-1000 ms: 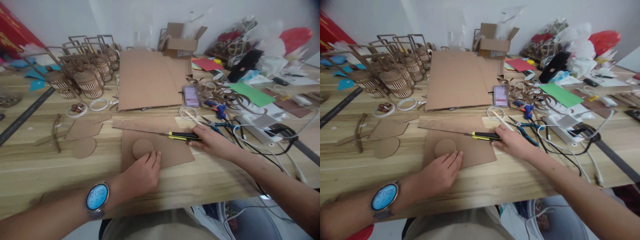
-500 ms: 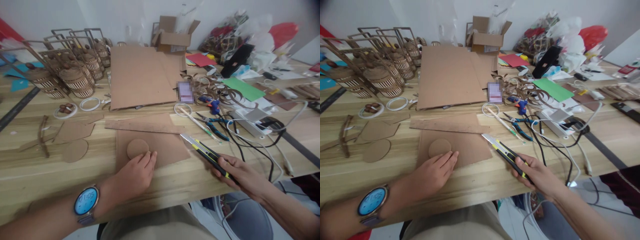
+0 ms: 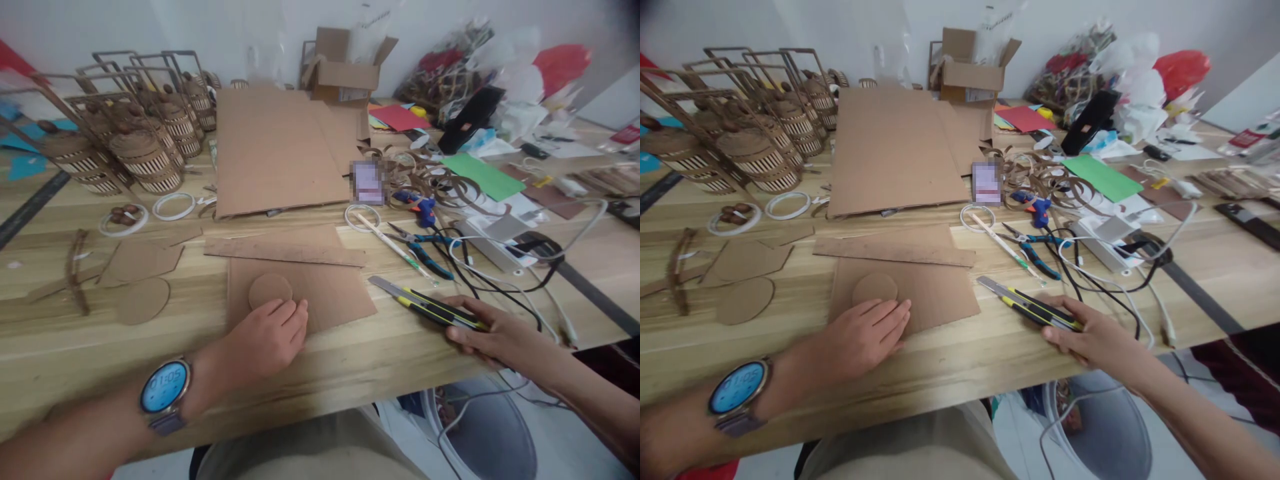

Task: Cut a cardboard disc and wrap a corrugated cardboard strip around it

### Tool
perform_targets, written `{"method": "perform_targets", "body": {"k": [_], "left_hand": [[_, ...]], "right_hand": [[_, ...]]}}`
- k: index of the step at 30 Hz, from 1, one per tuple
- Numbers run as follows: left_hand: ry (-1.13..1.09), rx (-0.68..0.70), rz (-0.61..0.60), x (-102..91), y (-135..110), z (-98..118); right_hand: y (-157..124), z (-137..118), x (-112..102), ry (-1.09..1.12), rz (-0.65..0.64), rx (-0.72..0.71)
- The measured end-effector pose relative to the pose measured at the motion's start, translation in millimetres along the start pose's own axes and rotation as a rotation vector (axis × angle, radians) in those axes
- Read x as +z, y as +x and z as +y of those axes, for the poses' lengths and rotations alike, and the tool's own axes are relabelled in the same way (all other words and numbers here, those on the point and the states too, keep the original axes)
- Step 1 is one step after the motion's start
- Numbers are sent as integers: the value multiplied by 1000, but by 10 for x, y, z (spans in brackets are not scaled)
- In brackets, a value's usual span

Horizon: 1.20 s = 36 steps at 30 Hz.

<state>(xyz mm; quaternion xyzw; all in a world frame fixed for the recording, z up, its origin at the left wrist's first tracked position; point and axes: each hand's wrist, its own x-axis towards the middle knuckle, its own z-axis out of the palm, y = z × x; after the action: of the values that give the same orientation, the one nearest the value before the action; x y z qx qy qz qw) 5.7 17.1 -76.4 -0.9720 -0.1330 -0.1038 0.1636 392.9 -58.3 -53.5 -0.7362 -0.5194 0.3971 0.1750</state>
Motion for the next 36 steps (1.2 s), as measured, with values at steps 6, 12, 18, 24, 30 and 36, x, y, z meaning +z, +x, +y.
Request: {"method": "perform_targets", "body": {"k": [6,12,18,24,30,36], "left_hand": [[-70,-105,24,57,-12,-54],[-126,-92,4,91,-52,-90],[-237,-22,30,138,70,-109],[-332,-70,-10,268,168,-156],[-303,-125,-124,311,185,-264],[-281,-133,-169,263,210,-235]], "right_hand": [[109,-65,7,-379,-3,-456],[255,-48,-29,-622,2,-645],[327,5,-54,-583,-69,-659],[362,-40,-40,-597,-67,-707],[427,-117,-19,-611,-46,-722],[442,-100,-30,-581,-72,-717]]}}
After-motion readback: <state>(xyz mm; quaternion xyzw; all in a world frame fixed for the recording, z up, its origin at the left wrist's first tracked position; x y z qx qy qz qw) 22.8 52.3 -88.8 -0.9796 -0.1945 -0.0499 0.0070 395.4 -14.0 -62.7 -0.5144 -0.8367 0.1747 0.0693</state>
